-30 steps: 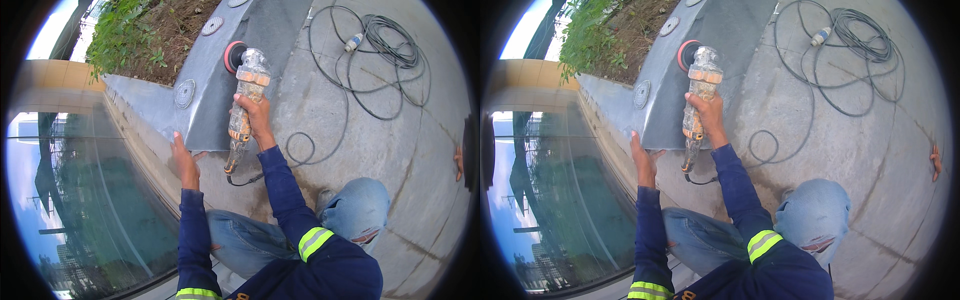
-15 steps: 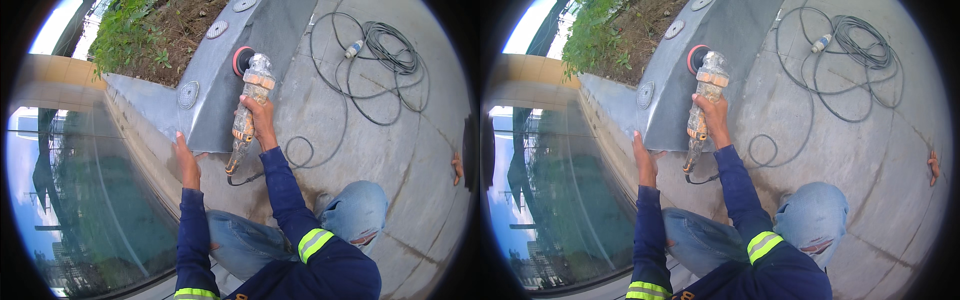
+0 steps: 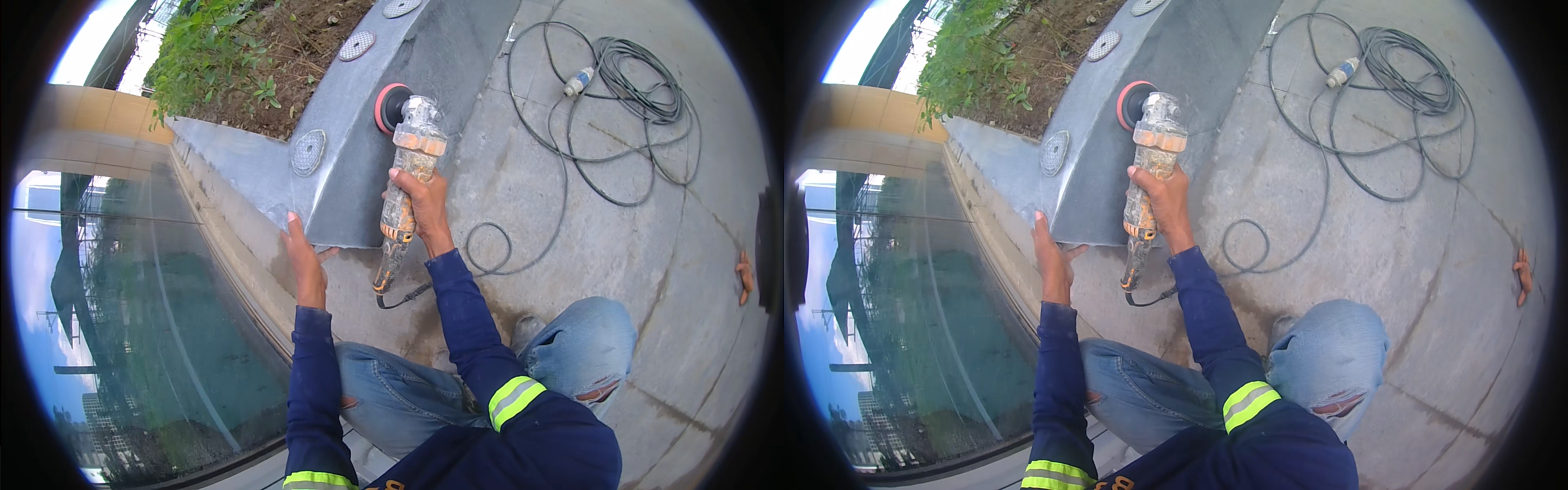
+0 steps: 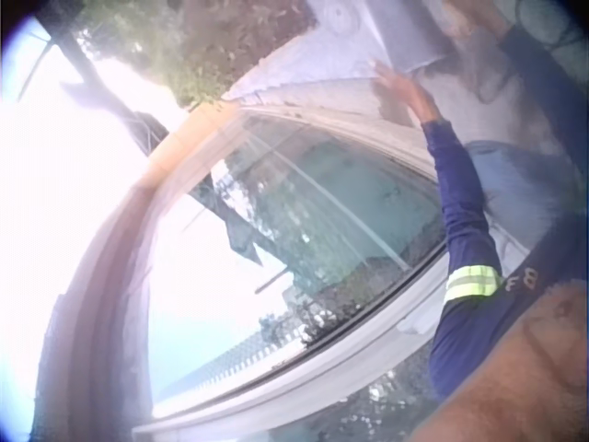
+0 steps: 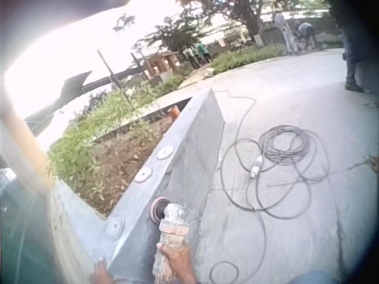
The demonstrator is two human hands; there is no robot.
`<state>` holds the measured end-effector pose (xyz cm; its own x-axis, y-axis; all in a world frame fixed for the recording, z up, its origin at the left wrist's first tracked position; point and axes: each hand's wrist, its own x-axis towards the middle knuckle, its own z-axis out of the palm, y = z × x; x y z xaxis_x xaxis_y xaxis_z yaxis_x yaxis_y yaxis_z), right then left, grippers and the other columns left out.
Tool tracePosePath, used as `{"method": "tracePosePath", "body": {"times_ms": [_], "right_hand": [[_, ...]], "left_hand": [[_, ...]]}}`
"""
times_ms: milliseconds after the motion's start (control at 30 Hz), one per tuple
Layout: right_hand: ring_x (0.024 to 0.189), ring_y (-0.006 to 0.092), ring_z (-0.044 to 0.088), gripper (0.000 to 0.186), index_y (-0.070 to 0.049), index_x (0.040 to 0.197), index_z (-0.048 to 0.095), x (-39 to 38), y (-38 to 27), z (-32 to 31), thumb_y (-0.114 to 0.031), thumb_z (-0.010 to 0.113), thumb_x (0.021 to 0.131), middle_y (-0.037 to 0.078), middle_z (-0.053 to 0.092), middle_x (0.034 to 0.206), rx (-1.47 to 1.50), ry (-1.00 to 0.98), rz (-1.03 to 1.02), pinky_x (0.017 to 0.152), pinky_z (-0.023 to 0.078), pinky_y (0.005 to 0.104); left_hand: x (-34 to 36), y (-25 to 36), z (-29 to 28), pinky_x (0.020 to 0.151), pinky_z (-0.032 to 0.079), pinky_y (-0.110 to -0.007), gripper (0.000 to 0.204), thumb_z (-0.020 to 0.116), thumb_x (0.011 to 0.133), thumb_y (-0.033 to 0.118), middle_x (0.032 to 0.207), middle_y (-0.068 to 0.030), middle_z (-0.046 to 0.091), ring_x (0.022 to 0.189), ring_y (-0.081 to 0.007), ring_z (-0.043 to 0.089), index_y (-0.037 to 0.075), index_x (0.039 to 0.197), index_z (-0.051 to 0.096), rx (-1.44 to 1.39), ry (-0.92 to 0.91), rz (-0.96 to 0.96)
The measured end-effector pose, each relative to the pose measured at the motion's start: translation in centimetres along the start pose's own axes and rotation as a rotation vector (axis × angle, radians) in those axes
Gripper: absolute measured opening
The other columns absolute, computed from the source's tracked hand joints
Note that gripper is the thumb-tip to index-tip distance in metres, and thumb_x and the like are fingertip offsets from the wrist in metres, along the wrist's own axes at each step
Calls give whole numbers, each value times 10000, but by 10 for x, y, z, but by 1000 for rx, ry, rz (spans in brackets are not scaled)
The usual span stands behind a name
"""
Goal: The person uses an angle grinder with a polishing pad to smooth the surface of a concrete planter edge. They move the tool along the top and side of the planter while kneeling, occasionally pausing to touch the surface.
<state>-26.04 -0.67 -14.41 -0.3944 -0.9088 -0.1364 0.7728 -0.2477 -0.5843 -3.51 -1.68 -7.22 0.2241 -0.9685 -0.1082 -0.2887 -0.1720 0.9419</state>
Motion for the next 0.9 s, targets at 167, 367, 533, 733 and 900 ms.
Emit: {"method": "tracePosePath", "body": {"times_ms": [167, 367, 533, 733, 900], "right_hand": [[705, 218, 743, 398, 8, 1161, 628, 9, -10, 2, -210, 816, 886, 113, 693, 902, 2, -26, -19, 624, 632, 362], [682, 228, 748, 400, 30, 1142, 627, 18, -13, -9, -217, 811, 886, 126, 694, 893, -14, 4, 1, 601, 633, 363], [693, 223, 747, 412, 22, 1146, 621, 4, -7, -1, -217, 820, 876, 121, 693, 893, -4, -26, 0, 609, 631, 359], [701, 226, 751, 402, 17, 1138, 625, 28, -22, -2, -240, 808, 889, 122, 693, 892, 7, -2, -19, 619, 640, 358], [700, 228, 752, 403, 16, 1141, 626, 14, -13, -4, -241, 810, 891, 127, 695, 892, -35, -30, 22, 619, 639, 360]], "left_hand": [[-8, 2, 4, 908, 625, -594, 1005, 514, 1035, 708, 1711, -198, 307, 1448, -418, 509, 29, 1697, 181, 10, 18, 11], [-5, 2, 7, 869, 640, -555, 999, 528, 1036, 696, 1684, -213, 353, 1405, -413, 553, 20, 1690, 193, -3, 37, 15], [-5, 0, 1, 855, 642, -553, 971, 523, 1044, 687, 1656, -221, 386, 1400, -411, 558, 15, 1676, 218, -10, 7, 8], [-5, 3, 6, 863, 642, -540, 968, 519, 1045, 692, 1654, -223, 387, 1394, -421, 558, 12, 1671, 231, 3, 38, 7], [-7, 7, 5, 869, 653, -529, 942, 500, 1060, 634, 1674, -239, 367, 1445, -398, 517, 4, 1689, 194, -10, 17, -5]]}}
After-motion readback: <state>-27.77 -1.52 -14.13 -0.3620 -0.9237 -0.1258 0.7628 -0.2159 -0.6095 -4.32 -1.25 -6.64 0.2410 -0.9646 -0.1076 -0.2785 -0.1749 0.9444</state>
